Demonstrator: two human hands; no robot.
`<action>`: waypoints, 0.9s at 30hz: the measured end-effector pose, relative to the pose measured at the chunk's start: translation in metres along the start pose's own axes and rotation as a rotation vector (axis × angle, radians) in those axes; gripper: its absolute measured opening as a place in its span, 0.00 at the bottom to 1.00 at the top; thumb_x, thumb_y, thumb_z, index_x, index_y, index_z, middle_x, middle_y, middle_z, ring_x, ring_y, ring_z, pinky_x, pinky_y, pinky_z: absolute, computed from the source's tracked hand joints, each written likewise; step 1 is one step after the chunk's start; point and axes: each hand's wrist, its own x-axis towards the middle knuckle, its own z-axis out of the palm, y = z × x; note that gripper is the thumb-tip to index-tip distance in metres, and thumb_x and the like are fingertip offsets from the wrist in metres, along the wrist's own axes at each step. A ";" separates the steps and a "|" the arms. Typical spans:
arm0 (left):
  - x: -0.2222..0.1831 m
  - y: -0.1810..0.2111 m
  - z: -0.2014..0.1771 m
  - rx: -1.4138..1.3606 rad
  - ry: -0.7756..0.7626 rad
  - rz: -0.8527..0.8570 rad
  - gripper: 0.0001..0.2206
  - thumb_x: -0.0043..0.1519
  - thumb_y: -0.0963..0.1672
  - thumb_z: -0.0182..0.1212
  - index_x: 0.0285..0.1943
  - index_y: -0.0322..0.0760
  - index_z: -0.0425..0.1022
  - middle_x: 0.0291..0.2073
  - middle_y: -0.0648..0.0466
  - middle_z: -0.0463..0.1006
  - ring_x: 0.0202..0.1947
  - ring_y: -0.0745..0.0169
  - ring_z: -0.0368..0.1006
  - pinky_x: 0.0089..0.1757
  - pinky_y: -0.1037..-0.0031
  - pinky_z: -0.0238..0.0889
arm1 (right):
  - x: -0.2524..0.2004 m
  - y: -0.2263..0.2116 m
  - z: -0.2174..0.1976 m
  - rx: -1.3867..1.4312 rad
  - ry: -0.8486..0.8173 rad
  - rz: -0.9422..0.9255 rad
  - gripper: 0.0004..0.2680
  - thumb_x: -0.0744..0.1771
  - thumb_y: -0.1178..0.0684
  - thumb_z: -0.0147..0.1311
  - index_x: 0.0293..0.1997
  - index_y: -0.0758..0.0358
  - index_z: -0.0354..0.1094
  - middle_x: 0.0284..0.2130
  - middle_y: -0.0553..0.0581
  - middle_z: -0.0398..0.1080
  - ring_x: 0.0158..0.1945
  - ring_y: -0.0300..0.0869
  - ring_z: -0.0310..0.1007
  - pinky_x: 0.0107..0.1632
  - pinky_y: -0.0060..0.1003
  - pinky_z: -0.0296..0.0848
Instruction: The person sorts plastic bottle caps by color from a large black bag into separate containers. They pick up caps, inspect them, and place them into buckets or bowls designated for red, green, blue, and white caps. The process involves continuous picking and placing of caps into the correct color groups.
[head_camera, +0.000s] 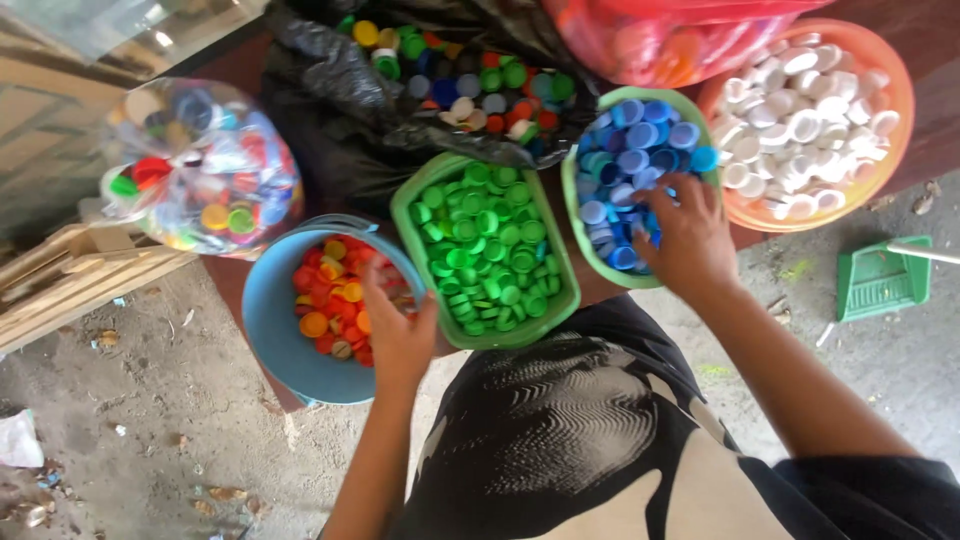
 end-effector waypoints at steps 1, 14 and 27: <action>0.001 -0.007 0.003 0.007 -0.009 -0.009 0.31 0.61 0.40 0.63 0.73 0.31 0.53 0.58 0.42 0.69 0.53 0.51 0.73 0.49 0.68 0.70 | -0.007 0.016 0.002 0.007 -0.008 0.010 0.14 0.59 0.55 0.63 0.48 0.58 0.72 0.44 0.61 0.72 0.51 0.60 0.70 0.54 0.51 0.70; 0.011 -0.007 0.029 0.504 0.205 -0.070 0.40 0.61 0.44 0.63 0.81 0.41 0.44 0.64 0.35 0.70 0.51 0.34 0.75 0.49 0.52 0.68 | -0.012 0.107 -0.002 0.313 -0.266 0.023 0.11 0.61 0.56 0.63 0.47 0.57 0.73 0.37 0.56 0.74 0.46 0.53 0.72 0.50 0.47 0.71; 0.013 0.003 0.038 0.619 0.254 -0.212 0.39 0.61 0.44 0.61 0.82 0.49 0.45 0.40 0.46 0.82 0.35 0.44 0.79 0.40 0.55 0.72 | 0.001 0.150 0.010 1.299 -0.378 0.565 0.12 0.69 0.57 0.54 0.58 0.69 0.67 0.38 0.51 0.74 0.40 0.34 0.74 0.45 0.31 0.76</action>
